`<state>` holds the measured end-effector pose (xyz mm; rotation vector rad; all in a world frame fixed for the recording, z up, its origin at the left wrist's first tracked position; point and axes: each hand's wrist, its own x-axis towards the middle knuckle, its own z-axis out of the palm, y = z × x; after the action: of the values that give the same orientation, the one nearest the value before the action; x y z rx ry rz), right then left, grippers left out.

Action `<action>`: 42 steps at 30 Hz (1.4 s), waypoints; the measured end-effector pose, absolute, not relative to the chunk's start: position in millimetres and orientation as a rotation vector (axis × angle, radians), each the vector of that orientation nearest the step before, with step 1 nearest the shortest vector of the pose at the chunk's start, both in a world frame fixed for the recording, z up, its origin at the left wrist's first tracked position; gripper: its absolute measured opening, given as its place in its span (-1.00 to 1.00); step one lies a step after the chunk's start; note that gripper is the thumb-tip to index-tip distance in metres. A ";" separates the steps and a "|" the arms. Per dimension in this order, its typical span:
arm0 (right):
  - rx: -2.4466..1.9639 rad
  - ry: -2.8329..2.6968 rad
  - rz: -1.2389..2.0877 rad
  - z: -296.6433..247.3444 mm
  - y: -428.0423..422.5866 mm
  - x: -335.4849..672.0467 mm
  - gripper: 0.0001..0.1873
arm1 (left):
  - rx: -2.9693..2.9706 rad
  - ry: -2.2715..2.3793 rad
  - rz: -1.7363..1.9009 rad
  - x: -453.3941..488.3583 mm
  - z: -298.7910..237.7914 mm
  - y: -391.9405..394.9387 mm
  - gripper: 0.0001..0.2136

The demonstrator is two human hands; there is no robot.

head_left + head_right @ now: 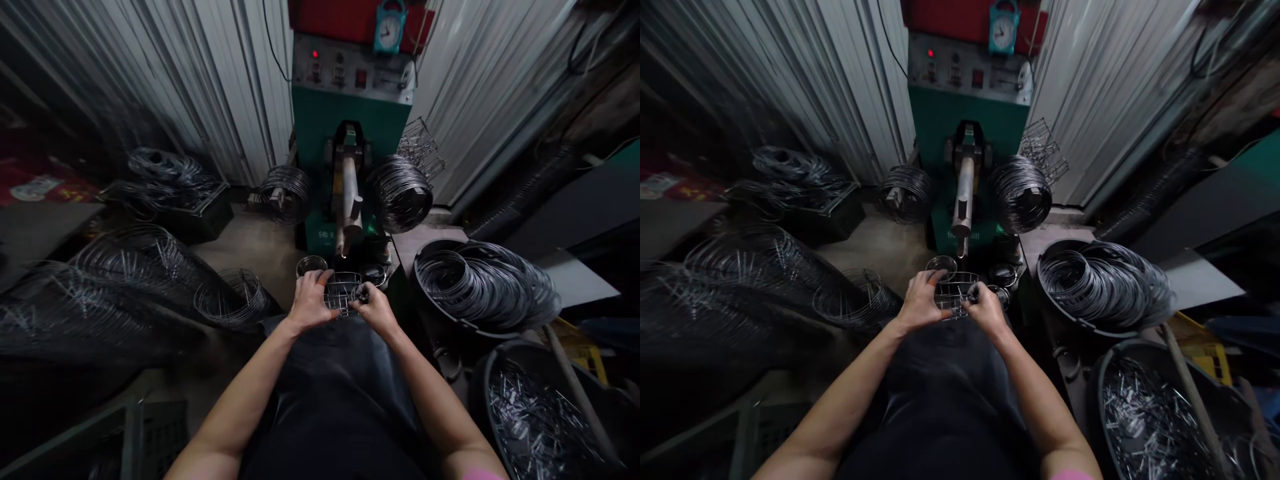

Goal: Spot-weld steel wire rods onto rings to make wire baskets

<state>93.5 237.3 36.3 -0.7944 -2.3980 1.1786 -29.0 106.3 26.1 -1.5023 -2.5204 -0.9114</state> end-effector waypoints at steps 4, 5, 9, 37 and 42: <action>-0.802 -2.341 1.162 30.8 233.2 95.5 -0.86 | -1.548 -2.511 -0.886 -25.9 26.8 109.1 -0.19; -0.804 -2.333 1.142 28.6 231.7 95.6 -0.88 | -1.556 -2.508 -0.892 -24.7 27.1 110.2 -0.19; -0.760 -2.322 1.156 18.3 227.1 97.9 -0.95 | -1.571 -2.524 -0.932 -20.2 27.7 113.4 -0.20; -0.152 -2.733 0.946 28.0 247.3 100.5 -0.80 | -1.633 -2.643 -1.149 -46.7 27.8 114.7 -0.20; -0.156 -2.747 0.893 28.0 249.5 90.8 -0.80 | -1.674 -2.618 -1.199 -59.4 24.2 120.1 -0.19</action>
<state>90.8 249.5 28.0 -0.1561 -2.7474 0.8935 -59.4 120.1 24.2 -1.6738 -2.6184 -1.1988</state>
